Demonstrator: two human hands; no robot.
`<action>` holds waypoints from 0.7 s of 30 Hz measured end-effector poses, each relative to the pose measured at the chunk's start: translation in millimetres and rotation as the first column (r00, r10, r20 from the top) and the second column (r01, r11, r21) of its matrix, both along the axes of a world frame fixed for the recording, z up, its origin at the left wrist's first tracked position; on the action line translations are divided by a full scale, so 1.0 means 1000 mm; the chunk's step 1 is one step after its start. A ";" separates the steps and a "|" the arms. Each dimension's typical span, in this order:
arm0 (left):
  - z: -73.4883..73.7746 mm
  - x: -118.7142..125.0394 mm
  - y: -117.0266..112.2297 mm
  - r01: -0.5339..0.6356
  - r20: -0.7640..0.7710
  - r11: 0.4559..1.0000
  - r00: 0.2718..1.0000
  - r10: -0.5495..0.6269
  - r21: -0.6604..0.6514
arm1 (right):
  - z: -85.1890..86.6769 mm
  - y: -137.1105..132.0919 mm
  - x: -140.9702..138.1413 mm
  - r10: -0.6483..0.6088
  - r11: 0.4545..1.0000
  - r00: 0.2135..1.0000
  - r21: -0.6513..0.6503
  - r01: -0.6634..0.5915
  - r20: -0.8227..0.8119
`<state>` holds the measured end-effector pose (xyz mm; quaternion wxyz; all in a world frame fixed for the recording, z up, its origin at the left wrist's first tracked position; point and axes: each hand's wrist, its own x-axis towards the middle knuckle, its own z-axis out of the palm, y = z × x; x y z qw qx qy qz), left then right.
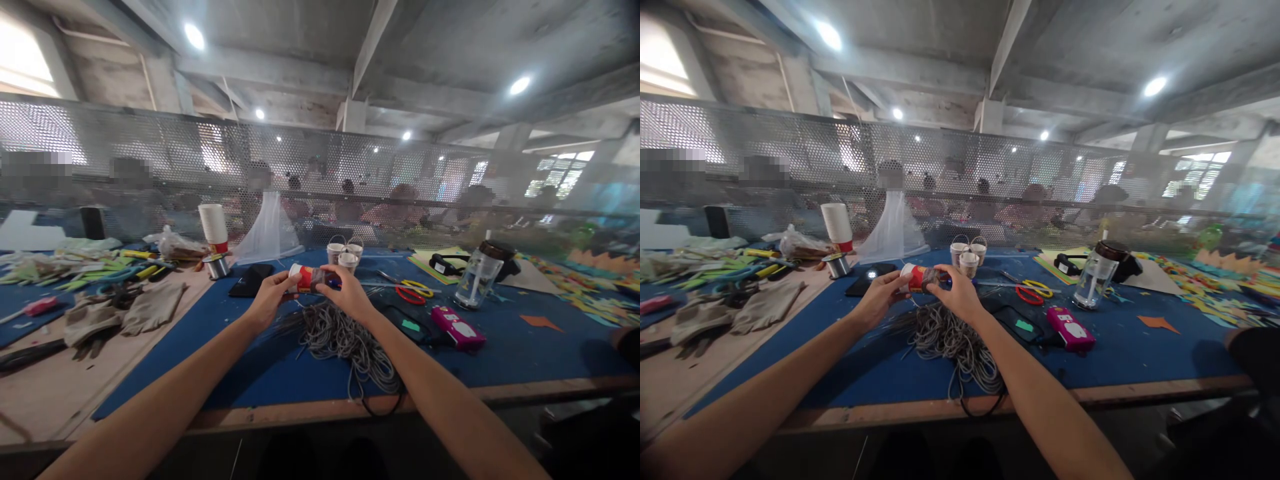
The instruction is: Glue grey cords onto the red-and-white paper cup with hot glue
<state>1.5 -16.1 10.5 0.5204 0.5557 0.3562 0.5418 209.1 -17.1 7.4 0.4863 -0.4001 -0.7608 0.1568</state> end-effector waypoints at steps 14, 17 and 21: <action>-0.002 0.002 0.002 0.059 0.090 0.998 0.994 -0.056 -0.024 | -0.002 0.002 0.003 -0.031 0.998 0.999 0.061 0.030 0.023; -0.002 0.002 0.002 0.058 0.107 0.998 0.993 -0.054 -0.028 | -0.001 0.001 0.004 -0.023 0.999 0.999 0.050 0.022 0.030; -0.003 0.001 0.003 0.047 0.122 0.998 0.992 -0.042 -0.039 | 0.002 -0.001 0.003 -0.011 0.999 1.000 0.043 0.010 0.008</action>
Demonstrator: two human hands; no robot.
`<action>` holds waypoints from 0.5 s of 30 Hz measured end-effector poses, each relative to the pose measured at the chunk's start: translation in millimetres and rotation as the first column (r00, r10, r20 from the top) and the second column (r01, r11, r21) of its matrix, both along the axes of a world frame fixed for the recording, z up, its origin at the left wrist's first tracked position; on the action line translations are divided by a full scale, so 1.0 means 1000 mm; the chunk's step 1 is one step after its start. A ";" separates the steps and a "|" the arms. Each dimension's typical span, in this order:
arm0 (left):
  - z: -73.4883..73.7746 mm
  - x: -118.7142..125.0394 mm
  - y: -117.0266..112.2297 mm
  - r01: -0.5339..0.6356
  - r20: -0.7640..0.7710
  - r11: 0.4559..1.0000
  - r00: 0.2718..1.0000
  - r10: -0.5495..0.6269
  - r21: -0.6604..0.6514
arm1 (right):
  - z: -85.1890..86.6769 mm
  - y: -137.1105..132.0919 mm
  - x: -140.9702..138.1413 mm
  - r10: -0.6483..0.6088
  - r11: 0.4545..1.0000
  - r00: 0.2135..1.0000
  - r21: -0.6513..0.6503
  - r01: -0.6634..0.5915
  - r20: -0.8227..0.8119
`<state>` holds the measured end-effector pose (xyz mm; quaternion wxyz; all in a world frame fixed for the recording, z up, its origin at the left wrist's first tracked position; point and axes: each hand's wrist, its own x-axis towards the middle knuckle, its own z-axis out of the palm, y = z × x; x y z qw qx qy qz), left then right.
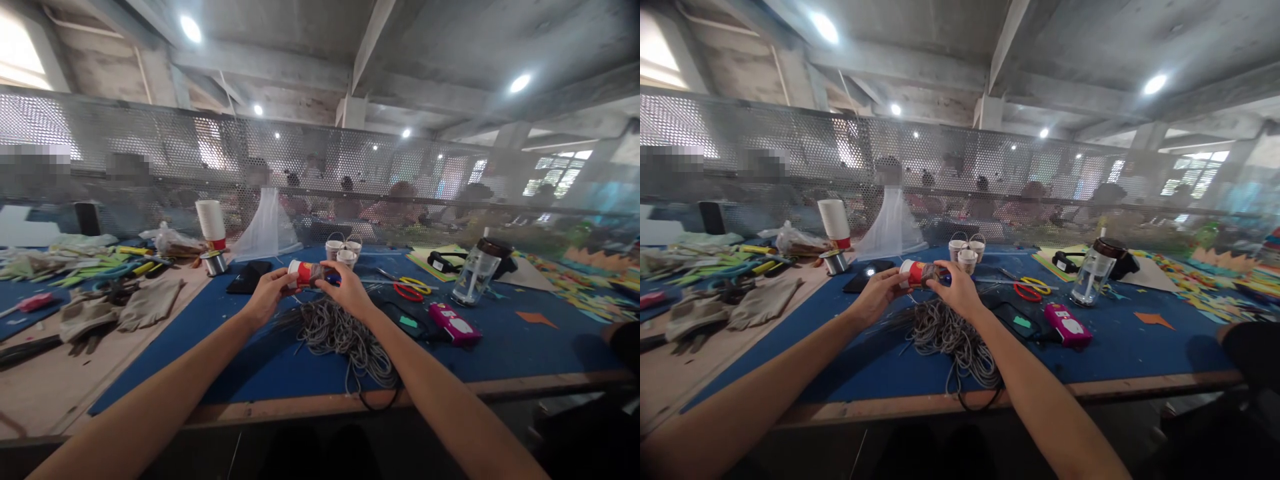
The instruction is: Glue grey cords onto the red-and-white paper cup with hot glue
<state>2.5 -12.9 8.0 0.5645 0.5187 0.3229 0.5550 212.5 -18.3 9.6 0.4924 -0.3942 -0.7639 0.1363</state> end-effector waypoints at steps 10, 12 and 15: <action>0.000 0.000 0.000 0.015 0.054 1.000 0.998 -0.014 -0.011 | -0.004 0.009 0.003 -0.027 0.993 1.000 0.118 0.028 -0.008; 0.000 0.000 0.000 0.013 0.058 1.000 0.998 -0.012 -0.017 | -0.004 0.009 0.002 -0.035 0.990 0.999 0.134 0.034 0.001; 0.000 -0.001 0.002 -0.005 0.083 0.999 0.996 0.009 -0.041 | -0.001 0.006 0.002 -0.054 0.991 0.998 0.122 0.055 -0.009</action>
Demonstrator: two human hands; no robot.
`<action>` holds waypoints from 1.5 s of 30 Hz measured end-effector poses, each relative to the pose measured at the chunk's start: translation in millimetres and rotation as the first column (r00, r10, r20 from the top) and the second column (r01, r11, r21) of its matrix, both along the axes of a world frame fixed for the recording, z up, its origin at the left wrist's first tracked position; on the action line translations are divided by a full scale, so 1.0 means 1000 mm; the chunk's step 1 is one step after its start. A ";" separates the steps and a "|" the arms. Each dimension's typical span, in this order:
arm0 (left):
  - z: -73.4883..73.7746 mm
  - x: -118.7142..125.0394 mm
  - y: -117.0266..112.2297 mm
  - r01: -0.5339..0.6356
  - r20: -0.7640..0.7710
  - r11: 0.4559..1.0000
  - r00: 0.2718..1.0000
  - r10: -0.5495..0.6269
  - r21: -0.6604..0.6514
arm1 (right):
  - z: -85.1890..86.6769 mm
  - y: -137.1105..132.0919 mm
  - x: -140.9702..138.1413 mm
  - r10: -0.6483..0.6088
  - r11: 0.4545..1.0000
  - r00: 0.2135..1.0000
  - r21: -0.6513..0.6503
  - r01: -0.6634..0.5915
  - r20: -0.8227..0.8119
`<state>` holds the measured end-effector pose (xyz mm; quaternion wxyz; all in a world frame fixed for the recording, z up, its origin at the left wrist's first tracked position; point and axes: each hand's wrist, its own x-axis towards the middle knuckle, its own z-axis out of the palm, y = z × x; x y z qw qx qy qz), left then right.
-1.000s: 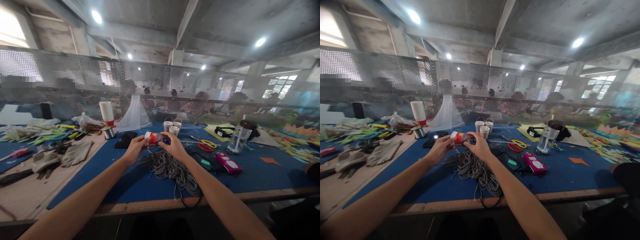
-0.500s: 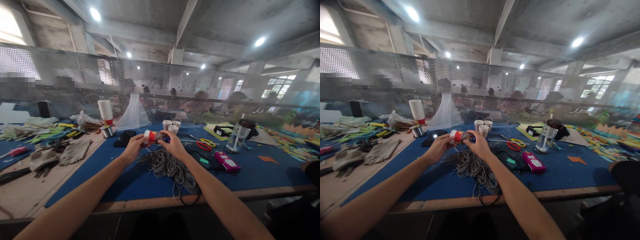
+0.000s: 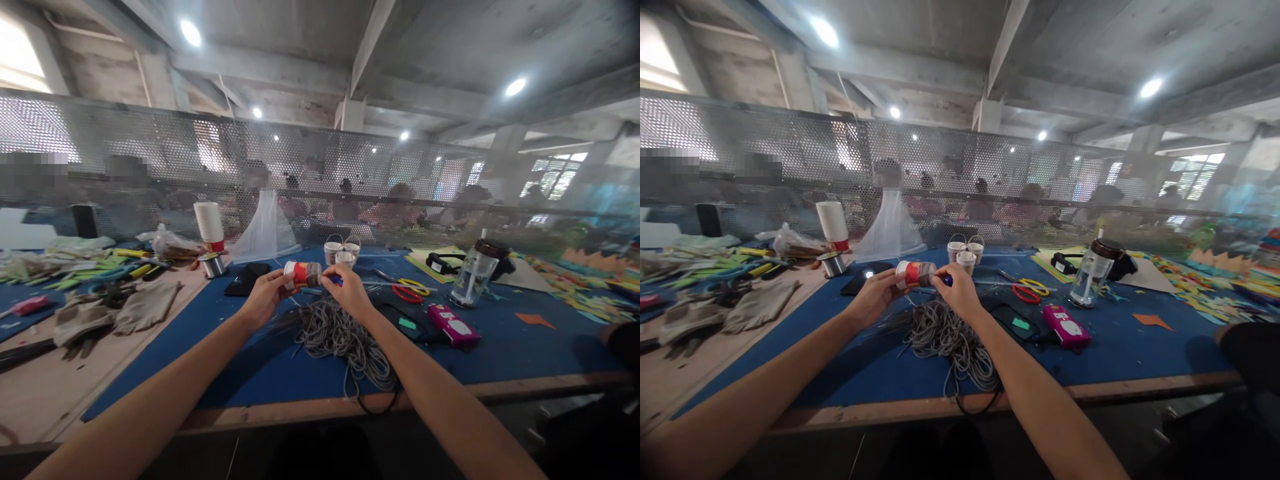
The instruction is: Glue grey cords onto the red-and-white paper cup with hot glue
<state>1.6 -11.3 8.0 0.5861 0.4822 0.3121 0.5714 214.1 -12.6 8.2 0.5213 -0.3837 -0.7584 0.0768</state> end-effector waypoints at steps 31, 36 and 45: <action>-0.004 -0.005 0.010 -0.062 0.078 0.997 0.995 0.065 -0.040 | -0.014 0.033 0.053 -0.284 0.630 0.719 -0.441 0.639 0.635; -0.007 -0.007 0.012 -0.057 0.079 0.997 0.995 0.060 -0.045 | -0.018 0.039 0.059 -0.372 0.604 0.902 -0.681 0.413 0.217; -0.005 -0.006 0.009 -0.065 0.078 0.997 0.995 0.068 -0.040 | -0.010 0.036 0.055 -0.284 0.552 0.871 -0.811 -0.194 -0.402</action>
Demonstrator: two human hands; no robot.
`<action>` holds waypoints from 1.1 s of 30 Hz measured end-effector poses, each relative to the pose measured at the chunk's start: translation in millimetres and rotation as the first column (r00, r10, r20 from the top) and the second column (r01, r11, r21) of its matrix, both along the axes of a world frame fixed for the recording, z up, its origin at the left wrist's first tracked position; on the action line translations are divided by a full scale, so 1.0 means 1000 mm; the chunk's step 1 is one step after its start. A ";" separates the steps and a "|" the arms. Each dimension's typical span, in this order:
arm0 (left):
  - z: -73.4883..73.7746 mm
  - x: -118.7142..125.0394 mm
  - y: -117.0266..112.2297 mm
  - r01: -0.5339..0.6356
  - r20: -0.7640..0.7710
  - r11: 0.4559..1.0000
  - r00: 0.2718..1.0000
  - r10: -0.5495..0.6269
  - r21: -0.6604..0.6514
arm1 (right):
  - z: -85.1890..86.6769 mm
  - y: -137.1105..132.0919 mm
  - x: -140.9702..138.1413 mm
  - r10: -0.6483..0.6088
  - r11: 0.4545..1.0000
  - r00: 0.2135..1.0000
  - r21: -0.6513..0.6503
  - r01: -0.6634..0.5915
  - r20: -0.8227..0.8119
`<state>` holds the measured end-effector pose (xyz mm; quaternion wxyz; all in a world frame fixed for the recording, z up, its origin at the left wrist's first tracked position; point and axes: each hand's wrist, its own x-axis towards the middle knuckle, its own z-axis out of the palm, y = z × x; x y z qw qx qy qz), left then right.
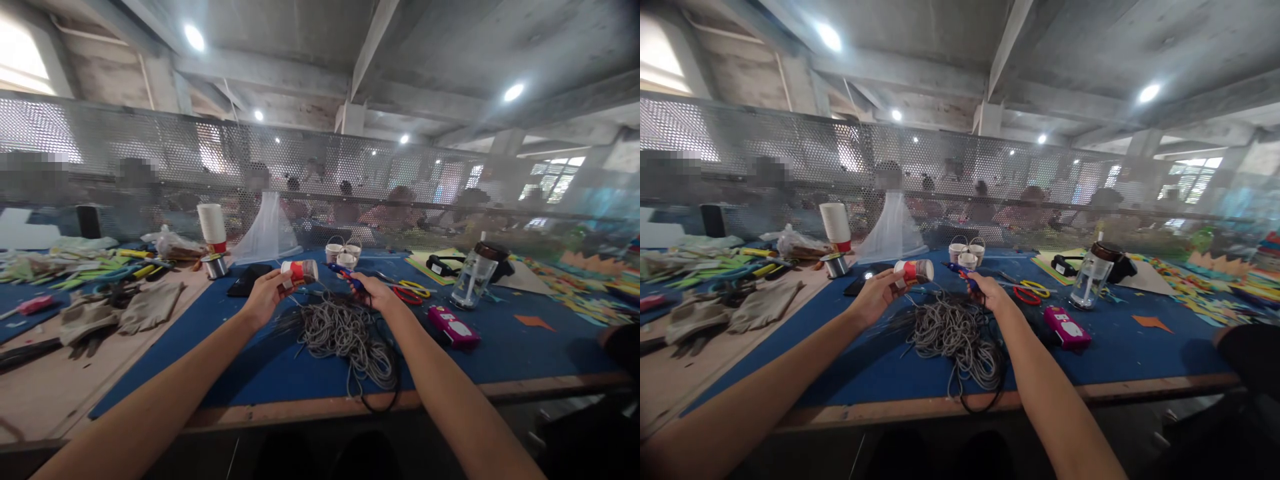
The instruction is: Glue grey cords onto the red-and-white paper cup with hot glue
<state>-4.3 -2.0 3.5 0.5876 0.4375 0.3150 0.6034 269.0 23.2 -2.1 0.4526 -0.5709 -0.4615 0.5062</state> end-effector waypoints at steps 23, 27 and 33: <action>-0.001 0.000 0.001 -0.068 -0.043 0.998 0.997 0.067 -0.017 | 0.025 -0.040 -0.048 0.027 0.720 1.000 0.693 -0.028 0.013; 0.001 0.002 -0.002 -0.081 -0.050 0.997 0.996 0.080 -0.020 | 0.023 -0.041 -0.049 -0.071 0.740 0.980 0.669 -0.073 0.186; 0.003 0.003 -0.005 -0.099 -0.072 0.995 0.992 0.099 0.003 | 0.017 -0.041 -0.052 -0.126 0.807 0.943 0.585 -0.083 0.307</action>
